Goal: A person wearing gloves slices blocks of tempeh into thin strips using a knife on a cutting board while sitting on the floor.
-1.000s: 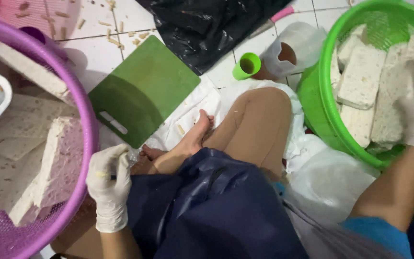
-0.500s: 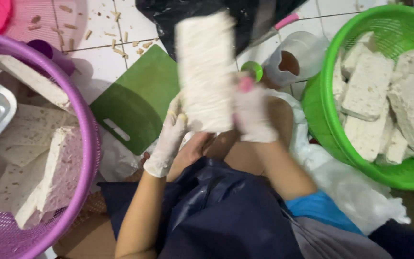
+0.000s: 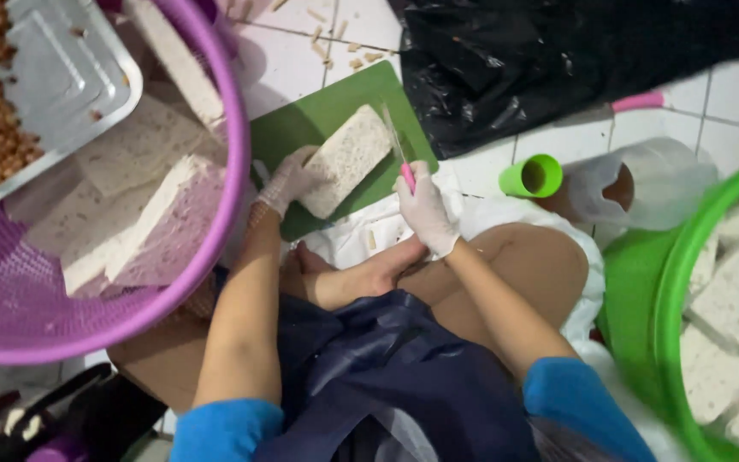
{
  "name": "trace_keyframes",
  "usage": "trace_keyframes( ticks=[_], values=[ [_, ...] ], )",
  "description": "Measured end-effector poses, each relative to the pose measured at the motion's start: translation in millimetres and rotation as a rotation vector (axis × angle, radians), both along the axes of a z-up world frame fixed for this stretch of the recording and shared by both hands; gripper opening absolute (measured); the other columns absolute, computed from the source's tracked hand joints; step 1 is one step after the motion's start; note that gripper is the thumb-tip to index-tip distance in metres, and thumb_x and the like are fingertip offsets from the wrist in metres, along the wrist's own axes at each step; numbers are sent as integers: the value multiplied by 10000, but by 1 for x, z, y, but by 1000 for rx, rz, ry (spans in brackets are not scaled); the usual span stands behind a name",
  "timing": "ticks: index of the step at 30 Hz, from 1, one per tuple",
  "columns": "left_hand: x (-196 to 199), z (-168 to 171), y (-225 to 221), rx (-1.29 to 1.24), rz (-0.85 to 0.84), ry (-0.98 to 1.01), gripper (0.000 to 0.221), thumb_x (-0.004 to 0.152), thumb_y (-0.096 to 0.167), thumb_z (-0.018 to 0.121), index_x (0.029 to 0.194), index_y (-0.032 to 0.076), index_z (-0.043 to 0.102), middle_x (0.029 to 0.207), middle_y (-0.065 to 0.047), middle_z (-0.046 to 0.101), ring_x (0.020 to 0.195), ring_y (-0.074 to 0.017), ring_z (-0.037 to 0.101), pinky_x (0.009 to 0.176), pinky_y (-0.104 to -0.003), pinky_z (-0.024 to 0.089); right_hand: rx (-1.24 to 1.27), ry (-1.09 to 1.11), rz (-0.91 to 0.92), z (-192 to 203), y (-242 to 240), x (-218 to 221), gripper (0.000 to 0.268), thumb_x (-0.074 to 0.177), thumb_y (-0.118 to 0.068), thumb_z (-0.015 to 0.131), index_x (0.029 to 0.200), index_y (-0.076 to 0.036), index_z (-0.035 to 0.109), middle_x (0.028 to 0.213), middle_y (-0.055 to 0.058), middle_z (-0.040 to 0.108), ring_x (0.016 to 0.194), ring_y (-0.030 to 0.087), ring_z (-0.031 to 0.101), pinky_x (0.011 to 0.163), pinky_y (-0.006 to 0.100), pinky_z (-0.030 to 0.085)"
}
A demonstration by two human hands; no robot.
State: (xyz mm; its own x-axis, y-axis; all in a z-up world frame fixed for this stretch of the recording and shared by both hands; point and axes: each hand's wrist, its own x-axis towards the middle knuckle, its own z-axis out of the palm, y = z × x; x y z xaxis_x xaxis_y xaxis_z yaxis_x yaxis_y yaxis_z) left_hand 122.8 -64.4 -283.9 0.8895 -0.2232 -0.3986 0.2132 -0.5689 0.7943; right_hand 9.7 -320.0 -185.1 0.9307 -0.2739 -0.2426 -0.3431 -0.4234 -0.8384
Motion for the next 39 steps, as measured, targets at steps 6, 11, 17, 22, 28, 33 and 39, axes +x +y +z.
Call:
trace_keyframes(
  ticks=[6,11,17,22,28,33,39],
  values=[
    [-5,63,13,606,-41,-421,711,747,430,812,1386,223,578,1292,-104,537,1182,-339,534,982,-476,491,-595,-84,333,-22,47,-13,262,1084,-313,388,1252,-126,464,664,146,666,664,339,723,653,455,585],
    [-53,57,1,953,5,-607,1186,548,744,749,1530,211,351,1369,-40,502,1256,-255,480,954,-430,500,-1143,-171,353,-30,69,-18,195,1044,-353,437,994,-172,491,593,-105,625,544,76,697,489,223,552],
    [-53,89,0,708,-234,-171,1411,580,624,875,1601,130,36,1600,-173,205,1473,-419,192,1148,-655,214,-1110,-186,363,-106,75,-26,259,1038,-363,419,942,-133,489,590,-34,590,529,171,705,466,311,566],
    [-36,99,-7,769,-342,-112,1402,580,688,829,1592,134,32,1602,-136,200,1496,-367,154,1172,-630,176,-1263,-162,425,-96,81,-28,204,1011,-345,439,926,-167,488,597,-97,561,541,84,684,478,236,544],
    [-19,39,-7,661,-351,-231,1262,541,568,865,1517,78,233,1395,-124,399,1310,-326,419,1062,-530,367,-1034,18,596,-111,73,-18,220,1010,-276,405,974,-95,525,741,47,587,657,228,693,584,352,560],
    [-24,43,-3,696,-345,-340,1188,565,526,846,1497,42,292,1361,-132,429,1264,-323,461,995,-514,423,-830,111,725,-109,70,-6,255,1010,-218,377,1013,-36,555,859,166,608,751,345,700,670,446,573],
    [-33,74,0,850,-278,-178,1165,640,558,736,1547,74,187,1432,-120,373,1343,-320,382,1062,-528,362,-578,154,861,-44,58,14,320,1009,-143,340,1065,43,596,1016,323,635,878,502,709,786,572,589]
  ],
)
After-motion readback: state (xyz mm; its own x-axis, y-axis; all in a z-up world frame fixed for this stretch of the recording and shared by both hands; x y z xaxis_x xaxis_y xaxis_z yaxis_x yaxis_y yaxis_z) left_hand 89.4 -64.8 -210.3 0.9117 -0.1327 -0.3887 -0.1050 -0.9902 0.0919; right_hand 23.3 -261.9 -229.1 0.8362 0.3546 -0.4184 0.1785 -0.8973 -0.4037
